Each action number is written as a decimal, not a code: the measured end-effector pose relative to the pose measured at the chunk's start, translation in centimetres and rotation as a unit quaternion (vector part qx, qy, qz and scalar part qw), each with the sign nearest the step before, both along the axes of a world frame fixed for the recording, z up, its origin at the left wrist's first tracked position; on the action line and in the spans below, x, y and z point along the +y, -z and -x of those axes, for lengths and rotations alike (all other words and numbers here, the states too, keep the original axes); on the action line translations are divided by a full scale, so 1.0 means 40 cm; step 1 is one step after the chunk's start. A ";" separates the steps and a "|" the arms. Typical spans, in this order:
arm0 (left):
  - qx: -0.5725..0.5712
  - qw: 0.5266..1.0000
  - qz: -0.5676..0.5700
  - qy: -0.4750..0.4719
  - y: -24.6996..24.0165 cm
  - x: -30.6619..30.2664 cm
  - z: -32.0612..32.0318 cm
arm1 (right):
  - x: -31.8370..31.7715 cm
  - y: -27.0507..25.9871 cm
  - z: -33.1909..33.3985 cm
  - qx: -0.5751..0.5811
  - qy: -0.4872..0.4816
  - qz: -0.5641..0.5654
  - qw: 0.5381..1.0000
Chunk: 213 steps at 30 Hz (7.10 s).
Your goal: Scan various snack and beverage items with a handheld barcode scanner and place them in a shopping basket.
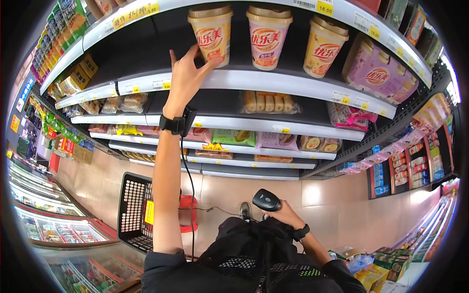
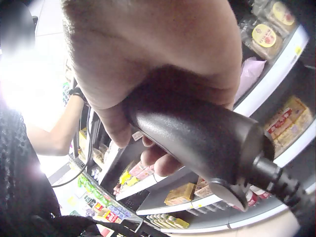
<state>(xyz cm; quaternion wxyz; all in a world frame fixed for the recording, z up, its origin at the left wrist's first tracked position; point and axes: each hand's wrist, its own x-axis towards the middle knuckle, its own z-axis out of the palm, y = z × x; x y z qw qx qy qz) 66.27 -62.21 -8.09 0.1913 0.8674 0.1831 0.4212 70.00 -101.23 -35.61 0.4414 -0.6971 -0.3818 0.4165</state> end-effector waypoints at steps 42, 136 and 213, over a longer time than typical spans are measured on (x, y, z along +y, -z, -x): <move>0.378 0.757 0.362 -0.391 0.970 -0.217 1.454 | 0.006 0.103 0.260 0.022 -0.057 0.118 0.991; 0.234 0.927 0.261 0.134 -0.264 0.645 0.429 | 0.593 -0.157 0.212 0.035 0.086 -0.129 0.987; 0.269 0.945 -0.077 0.170 -0.135 0.457 0.345 | 0.407 -0.062 0.352 0.018 0.056 -0.001 0.998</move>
